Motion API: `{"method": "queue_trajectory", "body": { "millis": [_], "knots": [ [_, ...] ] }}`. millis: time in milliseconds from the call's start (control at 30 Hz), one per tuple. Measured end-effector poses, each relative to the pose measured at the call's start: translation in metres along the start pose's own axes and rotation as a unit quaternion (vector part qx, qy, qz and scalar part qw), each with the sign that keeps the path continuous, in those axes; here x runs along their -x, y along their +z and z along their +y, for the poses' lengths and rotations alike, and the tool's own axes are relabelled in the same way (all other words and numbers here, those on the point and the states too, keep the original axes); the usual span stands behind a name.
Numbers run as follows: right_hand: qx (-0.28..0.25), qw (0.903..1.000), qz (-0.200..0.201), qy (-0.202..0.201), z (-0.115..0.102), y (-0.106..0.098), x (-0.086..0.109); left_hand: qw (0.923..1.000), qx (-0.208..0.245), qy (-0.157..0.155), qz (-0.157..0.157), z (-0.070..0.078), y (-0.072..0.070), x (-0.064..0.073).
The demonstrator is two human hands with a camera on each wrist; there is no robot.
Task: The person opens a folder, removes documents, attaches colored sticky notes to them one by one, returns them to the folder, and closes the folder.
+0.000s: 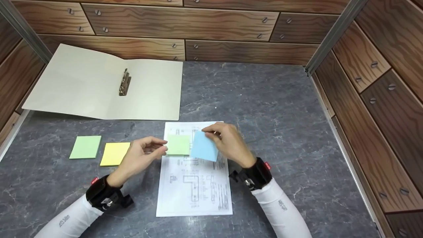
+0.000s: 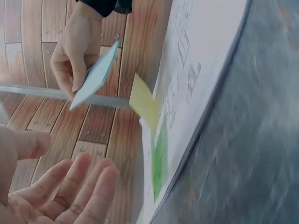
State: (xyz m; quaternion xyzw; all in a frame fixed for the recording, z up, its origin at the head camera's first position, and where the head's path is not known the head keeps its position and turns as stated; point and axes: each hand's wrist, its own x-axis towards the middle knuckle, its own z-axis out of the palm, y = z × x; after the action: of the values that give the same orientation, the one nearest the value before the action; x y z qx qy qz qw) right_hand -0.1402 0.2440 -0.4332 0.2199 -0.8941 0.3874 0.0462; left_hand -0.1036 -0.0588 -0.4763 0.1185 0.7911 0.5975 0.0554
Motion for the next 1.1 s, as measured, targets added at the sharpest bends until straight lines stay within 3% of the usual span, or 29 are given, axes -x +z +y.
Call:
{"method": "queue_trajectory", "body": {
  "millis": [267,667,800,933,1100],
  "knots": [
    [-0.034,0.9983,-0.037,-0.029,-0.012,0.023,-0.003,0.9938,0.103,-0.003,-0.04,-0.001,0.018,-0.004],
    [-0.068,0.9942,-0.067,-0.05,-0.026,0.041,-0.01,0.9893,0.136,-0.03,-0.043,0.0,0.026,-0.005],
    [-0.057,0.9953,-0.048,-0.062,-0.026,0.043,-0.009,0.9866,0.153,-0.036,-0.045,-0.001,0.026,-0.005],
    [-0.013,0.9943,0.008,-0.106,-0.027,0.043,-0.006,0.985,0.163,-0.038,-0.042,-0.001,0.024,-0.005],
    [0.056,0.9793,0.068,-0.182,-0.028,0.04,0.002,0.9827,0.174,-0.054,-0.036,0.0,0.022,-0.005]
  ]
}}
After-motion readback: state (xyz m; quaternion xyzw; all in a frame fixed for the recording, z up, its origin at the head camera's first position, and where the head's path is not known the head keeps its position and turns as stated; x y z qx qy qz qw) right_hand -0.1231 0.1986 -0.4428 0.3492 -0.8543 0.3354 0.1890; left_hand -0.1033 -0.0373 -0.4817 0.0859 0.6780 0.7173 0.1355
